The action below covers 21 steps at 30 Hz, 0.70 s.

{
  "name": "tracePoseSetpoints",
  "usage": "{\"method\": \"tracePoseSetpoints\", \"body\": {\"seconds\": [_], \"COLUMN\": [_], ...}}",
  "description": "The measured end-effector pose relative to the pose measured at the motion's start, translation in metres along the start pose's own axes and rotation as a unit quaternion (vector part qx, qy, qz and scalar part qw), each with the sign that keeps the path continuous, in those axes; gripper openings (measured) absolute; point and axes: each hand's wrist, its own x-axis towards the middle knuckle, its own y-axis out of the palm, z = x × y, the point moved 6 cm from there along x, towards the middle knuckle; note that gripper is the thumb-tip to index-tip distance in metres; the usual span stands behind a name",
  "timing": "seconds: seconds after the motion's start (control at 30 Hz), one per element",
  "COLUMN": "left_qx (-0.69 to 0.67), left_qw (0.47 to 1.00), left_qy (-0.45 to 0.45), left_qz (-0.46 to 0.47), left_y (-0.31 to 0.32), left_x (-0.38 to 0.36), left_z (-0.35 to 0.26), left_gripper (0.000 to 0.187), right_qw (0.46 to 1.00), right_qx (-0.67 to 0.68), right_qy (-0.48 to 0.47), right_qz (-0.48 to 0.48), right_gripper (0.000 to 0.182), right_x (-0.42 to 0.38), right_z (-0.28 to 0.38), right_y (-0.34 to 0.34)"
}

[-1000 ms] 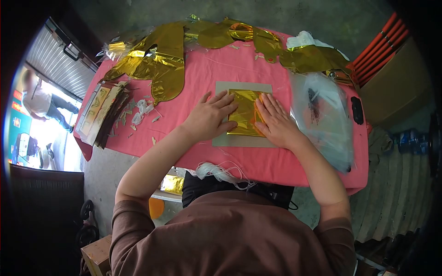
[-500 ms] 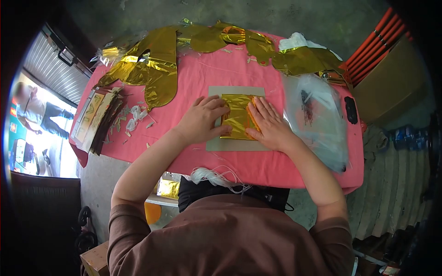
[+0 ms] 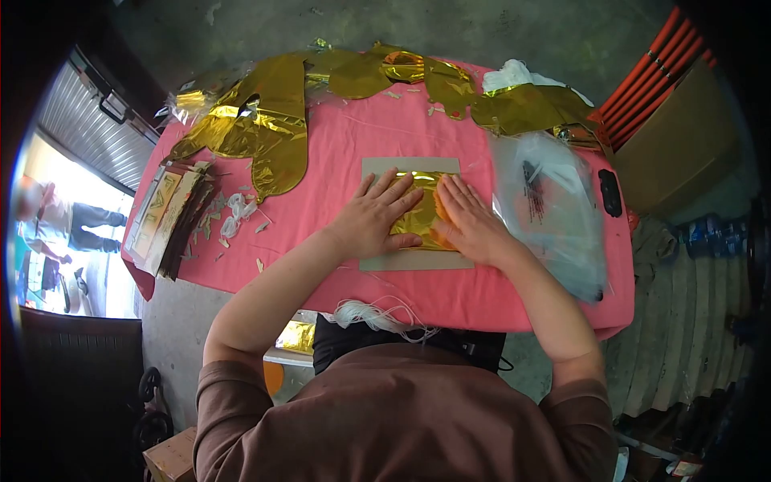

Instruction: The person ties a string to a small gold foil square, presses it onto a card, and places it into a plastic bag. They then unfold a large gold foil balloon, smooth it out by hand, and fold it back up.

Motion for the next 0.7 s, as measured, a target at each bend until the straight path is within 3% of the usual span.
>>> {"method": "tracePoseSetpoints", "body": {"seconds": [0.07, 0.1, 0.13, 0.17, 0.2, 0.33, 0.4, 0.43, 0.5, 0.53, 0.6, 0.7], "left_qx": [0.000, 0.000, -0.001, 0.001, 0.002, 0.007, -0.014, -0.016, -0.013, -0.015, -0.018, -0.008], "left_qw": [1.000, 1.000, 1.000, 1.000, 1.000, 1.000, 0.999, 0.999, 0.999, 0.999, 0.999, 1.000], "left_qy": [0.002, 0.001, 0.003, 0.001, -0.001, 0.009, 0.028, 0.029, 0.032, 0.031, 0.029, 0.013], "left_qz": [0.001, 0.001, 0.001, 0.005, 0.008, 0.011, 0.008, 0.012, 0.011, 0.014, 0.011, 0.012], "left_y": [-0.001, -0.002, -0.002, -0.002, -0.002, -0.004, -0.006, -0.006, -0.009, -0.009, -0.010, -0.010], "left_x": [0.000, 0.000, 0.000, 0.000, 0.000, -0.002, -0.006, -0.009, -0.015, -0.017, -0.018, -0.017], "left_z": [-0.001, -0.001, -0.002, -0.002, -0.002, -0.002, -0.001, -0.001, -0.001, -0.002, -0.002, -0.005], "left_gripper": [0.075, 0.075, 0.075, 0.075, 0.074, 0.074, 0.074, 0.074, 0.075, 0.075, 0.075, 0.075], "right_qw": [0.941, 0.941, 0.854, 0.732, 0.703, 0.687, 0.752, 0.751, 0.943, 0.942, 0.997, 0.995], "right_qx": [0.325, 0.325, 0.502, 0.657, 0.676, 0.692, 0.622, 0.623, 0.302, 0.305, 0.002, -0.050], "right_qy": [0.069, 0.070, 0.092, 0.111, 0.145, 0.121, 0.112, 0.116, 0.081, 0.083, -0.028, -0.035], "right_qz": [-0.063, -0.064, -0.104, -0.141, -0.167, -0.186, -0.188, -0.188, -0.112, -0.110, -0.068, -0.072], "right_gripper": [0.056, 0.056, 0.052, 0.049, 0.049, 0.045, 0.040, 0.040, 0.038, 0.038, 0.041, 0.044], "right_x": [0.006, 0.008, 0.009, 0.007, 0.006, -0.002, -0.011, -0.018, -0.029, -0.034, -0.043, -0.055], "right_z": [-0.026, -0.030, -0.038, -0.046, -0.043, -0.047, -0.038, -0.033, -0.011, -0.008, 0.014, 0.015], "right_y": [0.006, 0.001, -0.004, -0.007, -0.017, -0.027, -0.035, -0.040, -0.053, -0.051, -0.044, -0.032]}}
